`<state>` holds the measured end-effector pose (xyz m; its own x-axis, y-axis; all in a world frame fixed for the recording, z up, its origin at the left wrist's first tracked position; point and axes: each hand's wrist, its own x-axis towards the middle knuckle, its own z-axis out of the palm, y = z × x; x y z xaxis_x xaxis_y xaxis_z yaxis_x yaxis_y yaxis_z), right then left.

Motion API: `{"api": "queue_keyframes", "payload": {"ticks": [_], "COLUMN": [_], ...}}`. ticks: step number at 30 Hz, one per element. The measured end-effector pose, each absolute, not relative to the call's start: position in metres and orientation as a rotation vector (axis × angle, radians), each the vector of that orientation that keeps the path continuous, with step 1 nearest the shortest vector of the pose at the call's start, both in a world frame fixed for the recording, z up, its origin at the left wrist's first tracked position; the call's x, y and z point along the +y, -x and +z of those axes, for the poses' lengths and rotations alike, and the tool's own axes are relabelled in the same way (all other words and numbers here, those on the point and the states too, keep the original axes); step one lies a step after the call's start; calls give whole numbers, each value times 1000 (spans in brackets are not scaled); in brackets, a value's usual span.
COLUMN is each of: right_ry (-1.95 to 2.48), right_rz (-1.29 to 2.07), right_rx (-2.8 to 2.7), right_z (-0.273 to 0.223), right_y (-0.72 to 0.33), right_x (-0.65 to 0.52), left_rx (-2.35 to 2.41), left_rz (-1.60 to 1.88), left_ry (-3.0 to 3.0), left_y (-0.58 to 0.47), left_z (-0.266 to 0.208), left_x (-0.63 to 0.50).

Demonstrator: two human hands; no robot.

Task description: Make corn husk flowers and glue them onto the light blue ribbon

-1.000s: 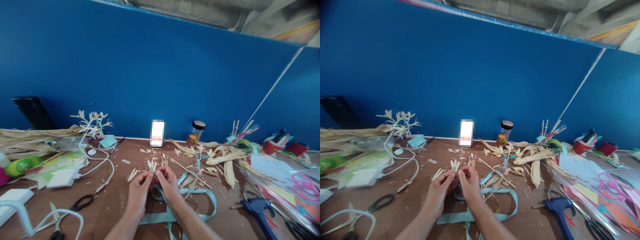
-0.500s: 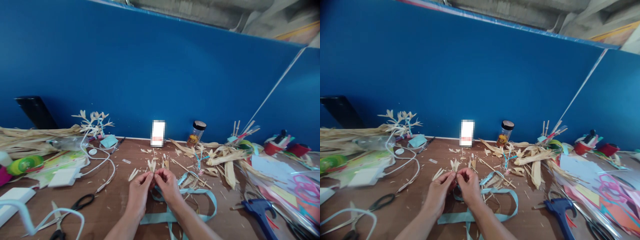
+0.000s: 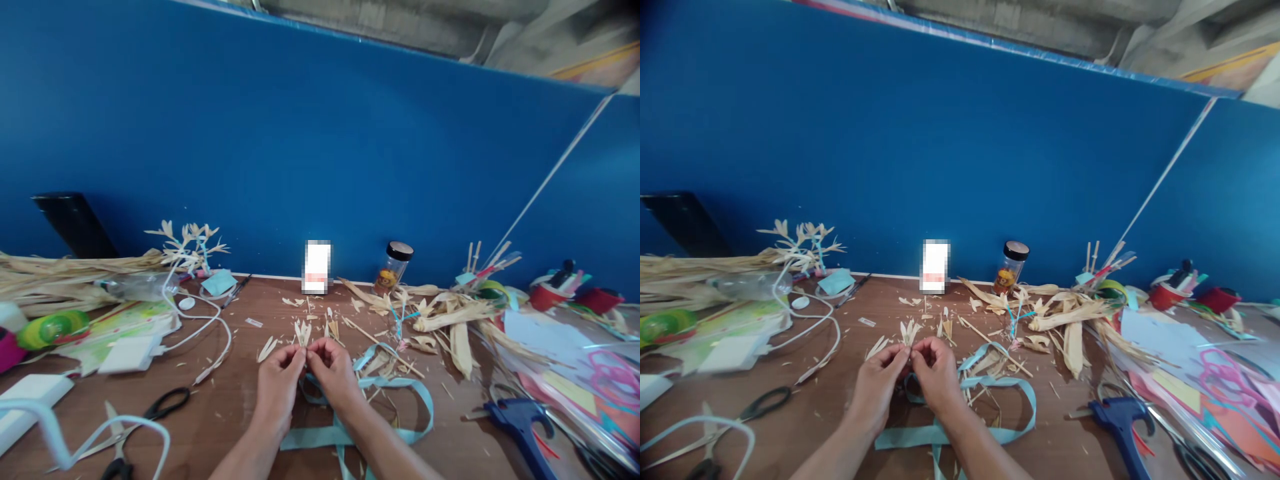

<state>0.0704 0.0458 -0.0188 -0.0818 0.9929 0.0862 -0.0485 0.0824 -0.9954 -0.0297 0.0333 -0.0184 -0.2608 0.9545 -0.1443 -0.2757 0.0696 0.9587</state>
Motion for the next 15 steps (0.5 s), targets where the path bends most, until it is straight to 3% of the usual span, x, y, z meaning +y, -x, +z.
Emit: {"api": "queue_keyframes", "payload": {"ticks": [15], "right_ry": [1113], "right_rz": [1154], "right_rx": [-1265], "right_z": [-16], "right_y": [-75], "right_x": [46], "left_rx": [1210], "left_rz": [1373], "left_ry": [-607], "left_y": [28], "left_z": [-11], "left_x": [34]}}
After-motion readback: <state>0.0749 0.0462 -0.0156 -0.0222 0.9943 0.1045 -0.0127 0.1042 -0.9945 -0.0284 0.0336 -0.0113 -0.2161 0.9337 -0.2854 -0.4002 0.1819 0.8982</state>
